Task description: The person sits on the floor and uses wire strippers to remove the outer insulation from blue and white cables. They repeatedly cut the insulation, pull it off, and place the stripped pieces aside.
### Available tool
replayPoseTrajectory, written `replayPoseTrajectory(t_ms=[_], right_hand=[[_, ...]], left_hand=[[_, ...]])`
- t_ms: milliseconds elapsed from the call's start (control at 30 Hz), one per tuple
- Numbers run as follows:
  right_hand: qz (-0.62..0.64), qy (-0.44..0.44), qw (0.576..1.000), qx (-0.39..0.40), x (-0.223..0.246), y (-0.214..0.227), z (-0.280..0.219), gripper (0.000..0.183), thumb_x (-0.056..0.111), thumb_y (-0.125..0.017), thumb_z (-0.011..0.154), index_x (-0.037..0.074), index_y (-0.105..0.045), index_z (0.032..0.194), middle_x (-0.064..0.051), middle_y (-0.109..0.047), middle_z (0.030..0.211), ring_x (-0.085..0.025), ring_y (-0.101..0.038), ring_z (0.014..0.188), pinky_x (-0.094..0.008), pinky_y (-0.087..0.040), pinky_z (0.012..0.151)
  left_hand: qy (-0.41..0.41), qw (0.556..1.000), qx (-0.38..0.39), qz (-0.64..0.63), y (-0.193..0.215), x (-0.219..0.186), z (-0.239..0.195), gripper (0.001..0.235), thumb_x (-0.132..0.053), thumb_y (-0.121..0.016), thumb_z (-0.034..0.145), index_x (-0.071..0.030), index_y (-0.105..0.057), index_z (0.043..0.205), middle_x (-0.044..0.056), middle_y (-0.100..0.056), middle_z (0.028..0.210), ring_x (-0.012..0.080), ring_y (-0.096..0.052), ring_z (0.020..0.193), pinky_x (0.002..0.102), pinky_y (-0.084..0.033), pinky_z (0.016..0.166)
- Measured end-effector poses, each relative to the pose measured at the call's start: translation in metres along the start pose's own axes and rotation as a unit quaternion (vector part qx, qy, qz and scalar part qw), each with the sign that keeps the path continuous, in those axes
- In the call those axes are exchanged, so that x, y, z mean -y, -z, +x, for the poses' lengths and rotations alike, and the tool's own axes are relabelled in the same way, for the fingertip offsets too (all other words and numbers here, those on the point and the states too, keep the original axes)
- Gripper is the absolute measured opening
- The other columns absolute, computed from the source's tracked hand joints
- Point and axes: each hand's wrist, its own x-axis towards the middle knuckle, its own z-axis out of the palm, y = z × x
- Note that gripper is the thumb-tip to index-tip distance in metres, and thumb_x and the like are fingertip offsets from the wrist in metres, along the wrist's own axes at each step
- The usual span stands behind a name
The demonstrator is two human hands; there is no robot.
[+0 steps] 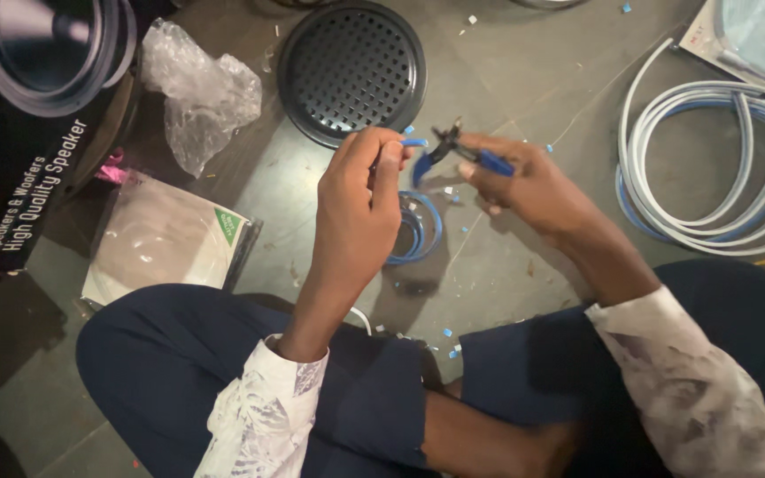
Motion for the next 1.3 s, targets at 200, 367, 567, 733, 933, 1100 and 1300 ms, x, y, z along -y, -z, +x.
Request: replayPoseTrajectory(t_ms=[200,367,567,733,933,1100,1300], right_hand=[[-0.027,0.136,0.990,-0.039,-0.016,0.014,-0.003,0.047,0.029,-0.059,0.102,0.004,-0.052,0.141,0.000,-0.067,0.113,-0.007,-0.068,0.098,-0.025,-0.056,0.075],[-0.193,0.183,0.960,-0.083,-0.007,-0.011,-0.024,0.041,0.019,-0.057,0.104,0.000,-0.055,0.140,-0.018,-0.071,0.111,-0.027,-0.069,0.101,-0.037,-0.052,0.084],[-0.305,0.200,0.925,-0.102,0.001,-0.025,-0.031,0.038,0.012,-0.056,0.101,0.001,-0.057,0.138,-0.023,-0.069,0.116,-0.043,-0.065,0.106,-0.046,-0.049,0.091],[-0.283,0.185,0.935,-0.104,0.001,-0.029,-0.033,0.036,0.013,-0.056,0.102,0.003,-0.055,0.137,-0.023,-0.068,0.118,-0.041,-0.067,0.108,-0.045,-0.051,0.090],[-0.293,0.156,0.935,-0.125,0.008,-0.021,-0.037,0.039,0.012,-0.056,0.103,0.007,-0.055,0.142,-0.020,-0.067,0.121,-0.038,-0.067,0.109,-0.044,-0.051,0.090],[-0.509,0.301,0.787,-0.179,0.017,-0.019,-0.048,0.054,0.001,-0.069,0.086,0.012,-0.061,0.139,-0.013,-0.070,0.133,-0.037,-0.061,0.106,-0.049,-0.045,0.093],[-0.488,0.318,0.791,-0.188,0.020,-0.016,-0.050,0.064,-0.007,-0.064,0.088,0.016,-0.057,0.146,-0.019,-0.057,0.143,-0.036,-0.061,0.114,-0.046,-0.047,0.098]], left_hand=[[0.086,0.996,-0.024,-0.003,-0.001,0.002,0.000,0.019,-0.016,-0.055,0.105,-0.004,-0.068,0.097,0.005,-0.073,0.083,0.0165,-0.067,0.065,0.030,-0.051,0.061],[0.056,0.997,-0.036,-0.034,-0.005,0.002,-0.001,0.018,-0.017,-0.055,0.106,-0.005,-0.067,0.102,0.006,-0.074,0.087,0.0126,-0.069,0.066,0.028,-0.053,0.062],[0.097,0.995,-0.037,-0.007,-0.005,-0.003,-0.002,0.013,-0.017,-0.060,0.102,-0.005,-0.065,0.103,0.008,-0.063,0.068,0.0159,-0.059,0.055,0.031,-0.044,0.055],[0.094,0.995,-0.018,-0.002,-0.006,-0.003,-0.003,0.012,-0.016,-0.059,0.102,-0.007,-0.065,0.105,0.007,-0.066,0.071,0.0170,-0.065,0.056,0.033,-0.047,0.055],[0.009,1.000,-0.027,-0.002,-0.002,0.013,-0.002,0.009,-0.010,-0.054,0.106,-0.005,-0.061,0.107,0.009,-0.069,0.090,0.0196,-0.071,0.084,0.034,-0.054,0.073],[0.067,0.996,0.007,-0.056,0.003,0.006,0.000,0.012,-0.011,-0.053,0.106,-0.003,-0.061,0.105,0.009,-0.066,0.086,0.0170,-0.062,0.069,0.033,-0.050,0.067],[0.042,0.997,0.024,-0.061,0.008,-0.005,0.001,0.015,-0.016,-0.057,0.107,-0.003,-0.064,0.106,0.007,-0.065,0.084,0.0142,-0.059,0.072,0.031,-0.048,0.067]])
